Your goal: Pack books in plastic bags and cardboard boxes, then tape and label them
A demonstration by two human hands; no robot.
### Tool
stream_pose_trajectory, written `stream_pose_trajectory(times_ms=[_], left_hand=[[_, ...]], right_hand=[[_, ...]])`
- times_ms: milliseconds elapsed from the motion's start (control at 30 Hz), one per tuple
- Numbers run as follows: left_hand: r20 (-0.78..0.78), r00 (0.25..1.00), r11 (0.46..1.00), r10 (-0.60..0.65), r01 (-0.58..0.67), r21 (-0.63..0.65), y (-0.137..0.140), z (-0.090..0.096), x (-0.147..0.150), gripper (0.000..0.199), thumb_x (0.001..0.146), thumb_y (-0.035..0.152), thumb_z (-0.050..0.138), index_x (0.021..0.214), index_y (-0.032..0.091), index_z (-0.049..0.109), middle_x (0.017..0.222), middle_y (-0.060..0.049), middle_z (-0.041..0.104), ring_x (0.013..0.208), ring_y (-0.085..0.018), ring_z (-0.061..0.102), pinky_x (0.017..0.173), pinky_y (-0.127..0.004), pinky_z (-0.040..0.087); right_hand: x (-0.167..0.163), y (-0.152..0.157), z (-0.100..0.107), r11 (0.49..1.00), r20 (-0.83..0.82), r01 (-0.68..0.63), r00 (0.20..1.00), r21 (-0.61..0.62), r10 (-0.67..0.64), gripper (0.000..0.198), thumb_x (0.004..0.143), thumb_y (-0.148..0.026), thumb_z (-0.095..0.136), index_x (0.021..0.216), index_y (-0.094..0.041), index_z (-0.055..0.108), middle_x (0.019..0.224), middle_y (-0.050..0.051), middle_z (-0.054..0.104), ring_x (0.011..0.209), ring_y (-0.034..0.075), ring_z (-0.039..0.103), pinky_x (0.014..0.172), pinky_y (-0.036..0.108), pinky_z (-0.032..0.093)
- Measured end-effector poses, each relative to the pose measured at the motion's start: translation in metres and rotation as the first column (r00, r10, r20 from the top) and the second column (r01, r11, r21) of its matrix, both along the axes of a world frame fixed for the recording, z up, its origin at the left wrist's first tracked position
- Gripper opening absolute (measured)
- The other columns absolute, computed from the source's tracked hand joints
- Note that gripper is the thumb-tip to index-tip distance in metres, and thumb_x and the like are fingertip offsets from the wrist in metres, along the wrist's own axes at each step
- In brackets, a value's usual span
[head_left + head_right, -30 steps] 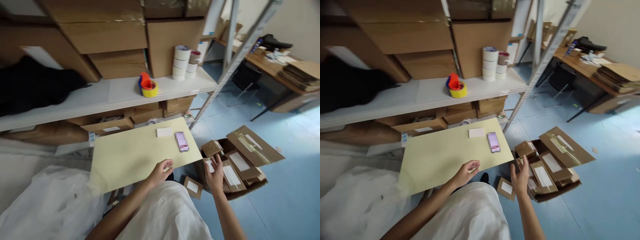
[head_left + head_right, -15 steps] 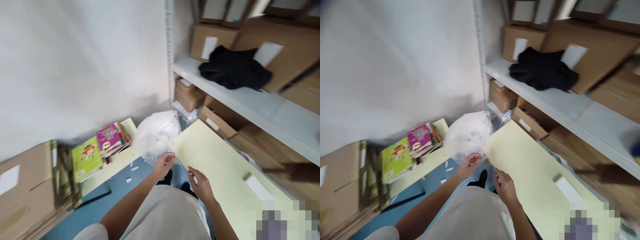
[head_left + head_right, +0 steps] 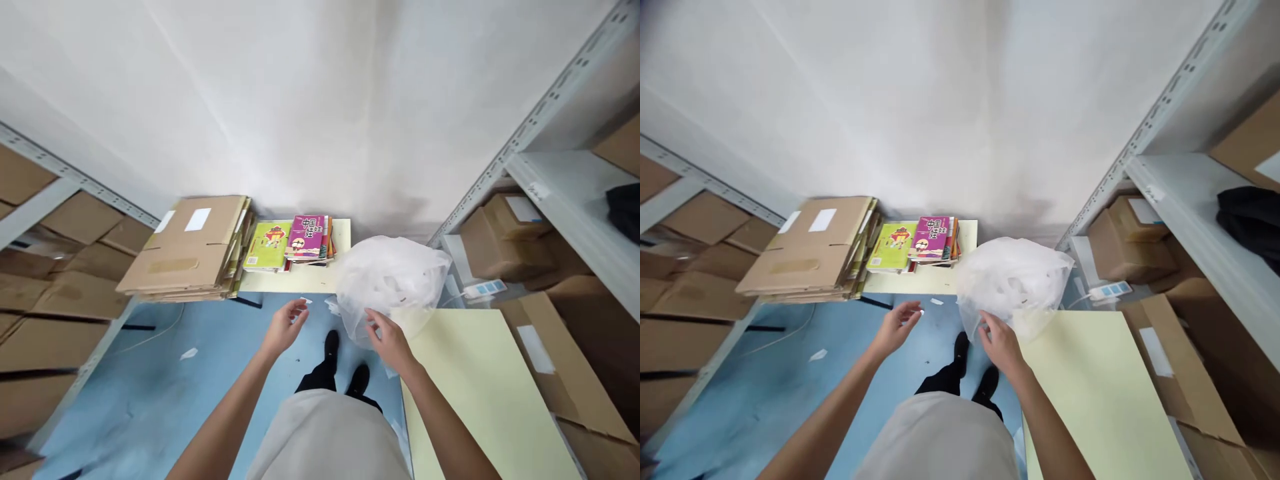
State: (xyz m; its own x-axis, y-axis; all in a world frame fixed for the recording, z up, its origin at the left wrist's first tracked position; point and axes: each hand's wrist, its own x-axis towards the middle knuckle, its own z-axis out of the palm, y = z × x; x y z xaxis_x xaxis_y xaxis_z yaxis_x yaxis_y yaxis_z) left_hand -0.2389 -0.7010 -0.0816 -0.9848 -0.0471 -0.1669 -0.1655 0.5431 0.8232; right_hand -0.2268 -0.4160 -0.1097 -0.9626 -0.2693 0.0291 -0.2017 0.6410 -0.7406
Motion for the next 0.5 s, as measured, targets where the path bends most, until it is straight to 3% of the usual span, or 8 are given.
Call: stream_pose_trajectory(times_ms=[133,267,367,500], left_hand=[[0.031,0.998,0.996,0.059,-0.057,-0.063,-0.033,-0.006,-0.011,0.048,0.08,0.054,0.052,0.108,0.016,0.061,0.098,-0.012,0.072,0.088,-0.025,0.069,0.077,-0.038,0.054],[0.032,0.992,0.984,0.119,-0.114,-0.134,-0.064,-0.023,-0.04,0.046,0.079,0.048,0.053,0.11,0.015,0.062,0.115,-0.014,0.067,0.101,-0.027,0.065,0.085,-0.04,0.052],[0.057,0.987,0.984,0.147,-0.14,-0.11,-0.086,-0.04,-0.077,0.048,0.079,0.045,0.055,0.116,0.014,0.061,0.123,-0.015,0.063,0.112,-0.028,0.061,0.091,-0.039,0.049],[0.111,0.98,0.982,0.162,-0.172,0.081,-0.11,-0.067,-0.139,0.05,0.08,0.041,0.056,0.121,0.012,0.06,0.126,-0.016,0.062,0.119,-0.029,0.055,0.098,-0.038,0.044]], right_hand=[[-0.042,-0.029,0.003,0.993,0.031,-0.114,0.993,0.013,0.114,0.034,0.087,-0.022,0.045,0.118,-0.02,0.059,0.103,0.007,0.07,0.081,0.018,0.067,0.077,0.034,0.054],[-0.083,-0.07,-0.002,0.987,0.045,-0.158,0.986,0.002,0.158,0.031,0.084,-0.022,0.051,0.112,-0.019,0.064,0.107,0.009,0.07,0.089,0.02,0.067,0.081,0.034,0.053],[-0.118,-0.105,-0.014,0.996,0.124,-0.086,0.988,-0.022,0.089,0.034,0.083,-0.021,0.053,0.115,-0.017,0.064,0.114,0.011,0.068,0.096,0.021,0.066,0.088,0.035,0.051],[-0.168,-0.151,-0.036,0.997,0.291,0.074,0.955,-0.038,-0.06,0.043,0.084,-0.018,0.05,0.126,-0.015,0.057,0.125,0.012,0.063,0.108,0.022,0.063,0.096,0.035,0.048]])
